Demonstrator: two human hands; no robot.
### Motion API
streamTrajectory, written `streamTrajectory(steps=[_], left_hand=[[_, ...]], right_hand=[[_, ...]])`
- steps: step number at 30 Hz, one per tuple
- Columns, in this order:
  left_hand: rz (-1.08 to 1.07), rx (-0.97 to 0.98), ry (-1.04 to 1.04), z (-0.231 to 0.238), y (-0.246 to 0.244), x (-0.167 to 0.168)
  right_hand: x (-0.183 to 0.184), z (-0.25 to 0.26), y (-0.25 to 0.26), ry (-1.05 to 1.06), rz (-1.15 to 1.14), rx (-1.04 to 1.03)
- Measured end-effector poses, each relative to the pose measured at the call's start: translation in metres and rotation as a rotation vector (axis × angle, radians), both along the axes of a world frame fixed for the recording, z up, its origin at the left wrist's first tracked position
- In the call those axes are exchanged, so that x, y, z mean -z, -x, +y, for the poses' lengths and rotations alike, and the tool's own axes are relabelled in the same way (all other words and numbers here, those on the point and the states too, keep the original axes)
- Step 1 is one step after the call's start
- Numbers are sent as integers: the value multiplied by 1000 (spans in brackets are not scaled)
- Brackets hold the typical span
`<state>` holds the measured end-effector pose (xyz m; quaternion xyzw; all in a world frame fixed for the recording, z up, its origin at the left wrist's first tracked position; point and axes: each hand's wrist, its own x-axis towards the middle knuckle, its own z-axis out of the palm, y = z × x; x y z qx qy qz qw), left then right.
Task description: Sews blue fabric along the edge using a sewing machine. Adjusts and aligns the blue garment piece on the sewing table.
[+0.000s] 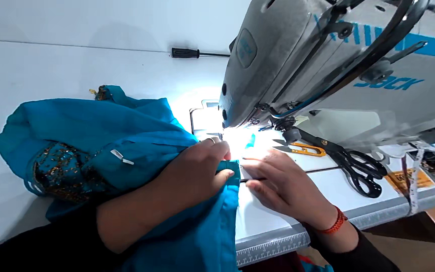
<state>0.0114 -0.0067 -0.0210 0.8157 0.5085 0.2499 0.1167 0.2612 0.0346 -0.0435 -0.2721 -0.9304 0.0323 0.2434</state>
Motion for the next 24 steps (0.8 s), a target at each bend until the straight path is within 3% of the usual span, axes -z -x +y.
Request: streamTrajectory(steps=[4,10,13,19,24], left_hand=[[16,-10,-22,0,-1,-3],[-52,70,-82,3,4,-7],[25,44,-79,4,5,-11],[88,83,18,13,15,-17],[145,30,-53,14,7,-4]], right_hand=[[-5,-3,3,8,157,104],[0,-49,30,648,549,-50],[1,-73,41,714,593,-138],[-1,-80,31,688,514,-10],[-15,-67,28,425,86,44]])
